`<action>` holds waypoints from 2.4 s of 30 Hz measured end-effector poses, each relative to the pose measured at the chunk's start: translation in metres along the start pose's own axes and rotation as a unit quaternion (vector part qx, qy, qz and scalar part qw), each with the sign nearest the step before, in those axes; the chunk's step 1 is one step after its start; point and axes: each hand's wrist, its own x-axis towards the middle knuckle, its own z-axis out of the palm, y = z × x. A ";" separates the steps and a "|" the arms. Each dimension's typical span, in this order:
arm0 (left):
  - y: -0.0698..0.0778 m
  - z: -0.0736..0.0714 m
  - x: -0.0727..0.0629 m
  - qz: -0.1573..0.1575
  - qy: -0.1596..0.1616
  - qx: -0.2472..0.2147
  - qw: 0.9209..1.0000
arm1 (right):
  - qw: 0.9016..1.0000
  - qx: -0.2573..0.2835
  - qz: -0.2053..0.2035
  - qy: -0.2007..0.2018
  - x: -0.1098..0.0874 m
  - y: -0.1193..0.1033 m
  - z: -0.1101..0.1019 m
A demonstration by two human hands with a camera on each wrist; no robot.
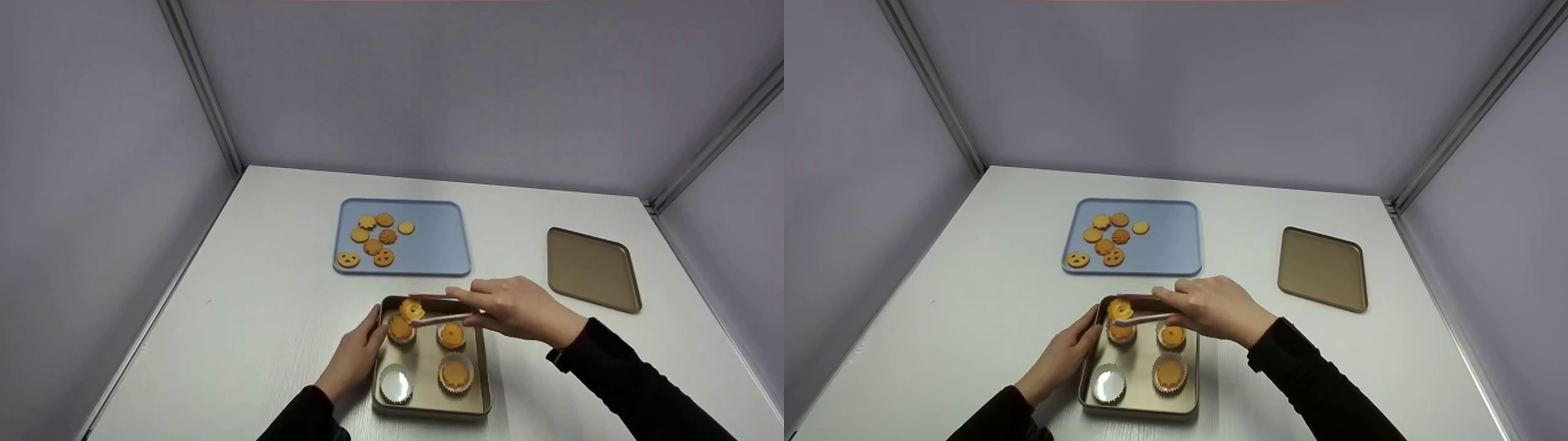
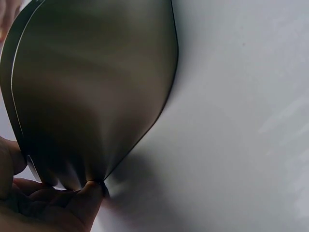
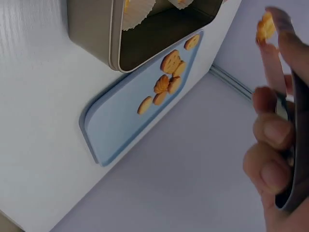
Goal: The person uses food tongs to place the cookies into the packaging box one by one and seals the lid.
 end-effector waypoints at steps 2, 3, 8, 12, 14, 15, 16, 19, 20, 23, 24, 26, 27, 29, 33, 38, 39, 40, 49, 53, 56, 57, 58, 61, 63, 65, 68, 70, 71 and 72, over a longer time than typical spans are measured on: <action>0.000 0.000 0.000 0.002 0.003 0.002 1.000 | 1.000 0.015 -0.013 -0.011 -0.001 -0.005 -0.003; 0.001 0.000 0.000 0.004 0.003 0.003 1.000 | 0.999 0.022 -0.018 -0.017 -0.001 -0.007 -0.004; 0.001 -0.001 -0.002 0.009 -0.001 0.008 1.000 | 0.998 0.038 -0.036 -0.038 -0.002 -0.021 -0.002; 0.002 -0.001 -0.003 0.012 -0.003 0.009 1.000 | 0.997 0.043 -0.046 -0.054 0.000 -0.031 0.004; 0.002 -0.001 -0.003 0.013 -0.002 0.008 1.000 | 0.996 0.043 -0.051 -0.065 0.001 -0.035 0.008; 0.002 -0.001 -0.003 0.013 -0.002 0.007 1.000 | 0.995 0.041 -0.053 -0.071 0.001 -0.037 0.010; 0.001 -0.001 -0.002 0.013 -0.001 0.006 1.000 | 0.995 0.039 -0.055 -0.077 0.002 -0.039 0.012; 0.001 -0.001 -0.002 0.013 -0.001 0.005 1.000 | 0.994 0.027 -0.057 -0.094 0.003 -0.043 0.018; 0.000 -0.001 -0.002 0.013 -0.001 0.005 1.000 | 0.993 0.024 -0.057 -0.099 0.003 -0.044 0.020; -0.001 -0.001 -0.002 0.008 0.000 0.006 1.000 | 0.992 0.018 -0.059 -0.112 0.004 -0.047 0.026; -0.001 -0.001 -0.002 0.006 0.000 0.005 1.000 | 0.992 0.015 -0.060 -0.114 0.004 -0.047 0.028; -0.001 -0.001 -0.002 0.005 0.000 0.004 1.000 | 0.991 0.013 -0.061 -0.119 0.005 -0.049 0.032; -0.001 0.000 -0.002 0.005 0.001 0.002 1.000 | 0.991 0.011 -0.062 -0.121 0.006 -0.049 0.033; -0.001 0.000 -0.002 0.005 0.001 0.001 1.000 | 0.990 0.008 -0.061 -0.129 0.007 -0.050 0.036; -0.001 0.000 -0.002 0.002 0.001 -0.003 1.000 | 0.986 0.002 -0.053 -0.155 0.011 -0.052 0.040; -0.001 -0.001 -0.002 0.008 -0.013 -0.005 1.000 | 0.982 -0.010 -0.044 -0.181 0.016 -0.055 0.042; -0.001 -0.001 -0.003 0.010 -0.015 -0.005 1.000 | 0.982 -0.012 -0.044 -0.184 0.017 -0.056 0.043; 0.000 -0.001 -0.003 0.013 -0.016 -0.005 1.000 | 0.982 -0.014 -0.043 -0.186 0.017 -0.056 0.043; 0.000 -0.001 -0.002 0.016 -0.013 0.000 1.000 | 0.984 -0.003 -0.044 -0.172 0.018 -0.055 0.042; 0.000 -0.001 -0.002 0.016 -0.013 -0.002 1.000 | 0.983 0.000 -0.041 -0.178 0.018 -0.053 0.041; 0.000 -0.001 -0.002 0.015 -0.014 -0.002 1.000 | 0.981 0.003 -0.037 -0.189 0.019 -0.053 0.039; 0.000 -0.001 -0.002 0.015 -0.014 -0.003 1.000 | 0.981 0.005 -0.035 -0.193 0.019 -0.052 0.038; 0.000 -0.001 -0.002 0.014 -0.014 -0.003 1.000 | 0.980 0.006 -0.034 -0.196 0.019 -0.052 0.037; 0.000 -0.001 -0.002 0.014 -0.014 -0.001 1.000 | 0.978 0.012 -0.027 -0.207 0.019 -0.052 0.034; 0.000 -0.002 -0.002 0.016 -0.012 0.000 1.000 | 0.977 0.016 -0.024 -0.213 0.020 -0.051 0.033; 0.000 -0.001 -0.002 0.014 -0.011 0.000 1.000 | 0.976 0.015 -0.025 -0.215 0.020 -0.051 0.031; 0.000 -0.001 -0.003 0.010 -0.011 0.000 1.000 | 0.977 0.012 -0.029 -0.211 0.020 -0.050 0.029; 0.001 -0.001 -0.003 0.007 -0.010 -0.001 1.000 | 0.978 0.012 -0.032 -0.204 0.019 -0.049 0.028; 0.001 -0.001 -0.003 0.009 -0.010 -0.001 1.000 | 0.979 0.017 -0.031 -0.200 0.019 -0.048 0.027; 0.001 -0.001 -0.003 0.010 -0.010 -0.001 1.000 | 0.980 0.022 -0.030 -0.195 0.018 -0.047 0.026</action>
